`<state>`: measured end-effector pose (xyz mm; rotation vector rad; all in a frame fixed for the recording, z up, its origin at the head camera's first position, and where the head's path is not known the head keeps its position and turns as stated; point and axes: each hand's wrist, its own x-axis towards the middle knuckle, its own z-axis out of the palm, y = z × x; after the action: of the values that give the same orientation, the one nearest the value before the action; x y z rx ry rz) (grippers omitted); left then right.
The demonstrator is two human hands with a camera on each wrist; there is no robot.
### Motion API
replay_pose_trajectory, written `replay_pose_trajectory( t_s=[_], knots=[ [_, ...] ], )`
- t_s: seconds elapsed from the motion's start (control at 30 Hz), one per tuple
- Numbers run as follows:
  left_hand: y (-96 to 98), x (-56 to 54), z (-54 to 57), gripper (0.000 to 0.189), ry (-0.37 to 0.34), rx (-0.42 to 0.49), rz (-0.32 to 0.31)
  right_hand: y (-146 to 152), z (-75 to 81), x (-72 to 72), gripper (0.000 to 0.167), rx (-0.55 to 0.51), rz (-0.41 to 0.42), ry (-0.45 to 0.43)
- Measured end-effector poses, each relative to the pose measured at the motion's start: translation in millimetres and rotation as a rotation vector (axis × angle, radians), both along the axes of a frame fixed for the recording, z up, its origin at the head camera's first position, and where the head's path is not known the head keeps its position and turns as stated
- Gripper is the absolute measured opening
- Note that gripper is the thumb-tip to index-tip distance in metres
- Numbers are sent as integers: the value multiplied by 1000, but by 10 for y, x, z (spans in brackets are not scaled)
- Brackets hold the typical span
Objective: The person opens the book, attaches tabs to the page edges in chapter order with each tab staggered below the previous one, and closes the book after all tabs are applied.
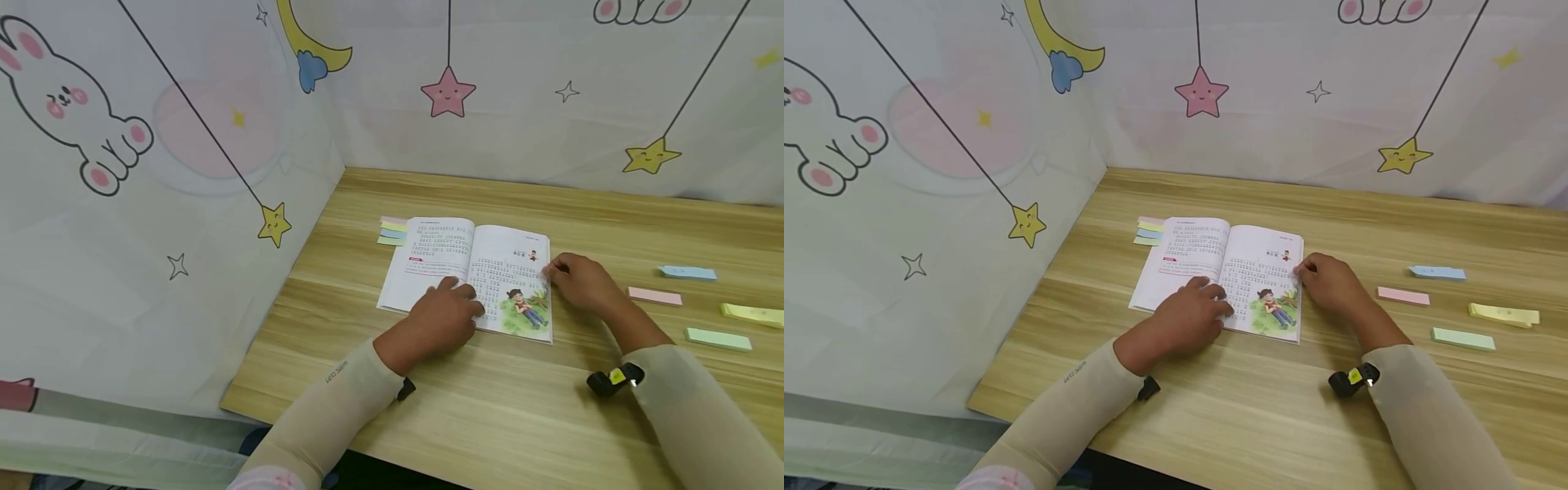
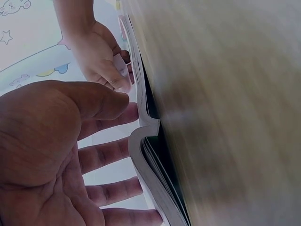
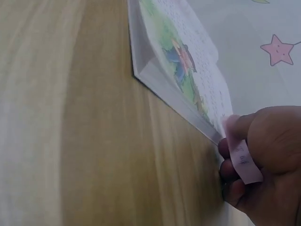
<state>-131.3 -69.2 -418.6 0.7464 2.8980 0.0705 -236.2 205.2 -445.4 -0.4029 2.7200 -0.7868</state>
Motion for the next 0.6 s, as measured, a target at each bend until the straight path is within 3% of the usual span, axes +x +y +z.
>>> replay_pose_trajectory(
  t_s=[0.23, 0.6],
  knots=[
    [-3, 0, -6, 28, -2, 6, 7, -42, 12, -92, 35, 51, 33, -22],
    [3, -7, -6, 28, 3, 4, 8, -69, 26, -114, 36, 74, 37, -25]
  ],
)
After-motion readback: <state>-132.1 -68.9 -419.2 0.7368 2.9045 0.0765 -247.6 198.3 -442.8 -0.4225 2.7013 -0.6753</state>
